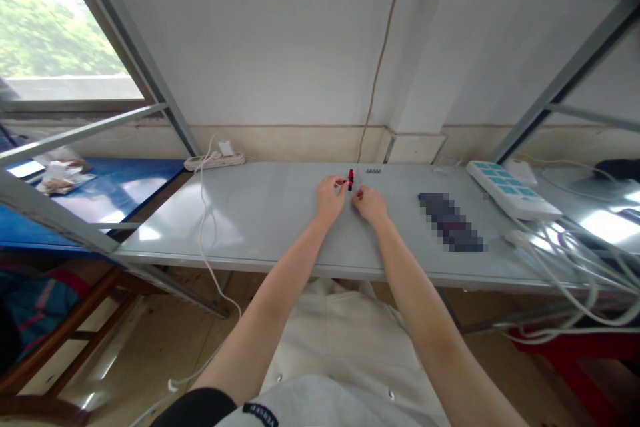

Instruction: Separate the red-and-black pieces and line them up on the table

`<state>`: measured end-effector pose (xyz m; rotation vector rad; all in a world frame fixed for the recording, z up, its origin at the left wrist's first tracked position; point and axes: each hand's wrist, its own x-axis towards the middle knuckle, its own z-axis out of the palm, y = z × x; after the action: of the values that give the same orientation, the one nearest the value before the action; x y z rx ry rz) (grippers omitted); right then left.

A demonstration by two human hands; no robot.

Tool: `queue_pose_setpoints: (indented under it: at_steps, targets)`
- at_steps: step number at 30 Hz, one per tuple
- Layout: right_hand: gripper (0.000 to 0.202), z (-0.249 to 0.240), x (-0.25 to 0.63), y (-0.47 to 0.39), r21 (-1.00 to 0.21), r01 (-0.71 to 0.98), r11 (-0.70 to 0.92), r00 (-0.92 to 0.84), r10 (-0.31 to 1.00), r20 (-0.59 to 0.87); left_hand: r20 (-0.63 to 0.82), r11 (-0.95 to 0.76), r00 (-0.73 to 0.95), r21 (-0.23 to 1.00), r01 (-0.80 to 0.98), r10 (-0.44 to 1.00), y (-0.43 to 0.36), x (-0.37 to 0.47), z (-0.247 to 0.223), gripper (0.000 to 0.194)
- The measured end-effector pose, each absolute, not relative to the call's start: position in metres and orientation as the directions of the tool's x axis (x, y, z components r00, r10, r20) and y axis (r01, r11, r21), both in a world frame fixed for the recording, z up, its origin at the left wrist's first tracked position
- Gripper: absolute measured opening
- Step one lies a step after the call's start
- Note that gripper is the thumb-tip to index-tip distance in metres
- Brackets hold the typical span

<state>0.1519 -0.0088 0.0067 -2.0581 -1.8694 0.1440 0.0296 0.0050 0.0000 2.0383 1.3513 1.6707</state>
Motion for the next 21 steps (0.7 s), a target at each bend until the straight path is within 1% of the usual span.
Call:
queue_pose_setpoints:
  at_steps: [5, 15, 21]
  targets:
    - [0.02, 0.0069, 0.1494, -0.0097, -0.313, 0.949, -0.036, 0.097, 0.979, 0.179, 0.662, -0.553, -0.043, 0.659, 0.51, 0.748, 0.0049, 0.0295, -0.0004, 0.013]
    - [0.021, 0.0093, 0.1493, -0.0117, -0.302, 0.947, -0.113, 0.162, 0.976, 0.143, 0.657, -0.571, -0.057, 0.692, 0.441, 0.752, 0.004, 0.029, 0.0041, 0.007]
    - [0.021, 0.0097, 0.1478, -0.013, -0.277, 0.958, -0.069, 0.115, 0.981, 0.154, 0.641, -0.551, -0.088, 0.715, 0.431, 0.763, 0.0049, 0.0285, 0.0033, 0.008]
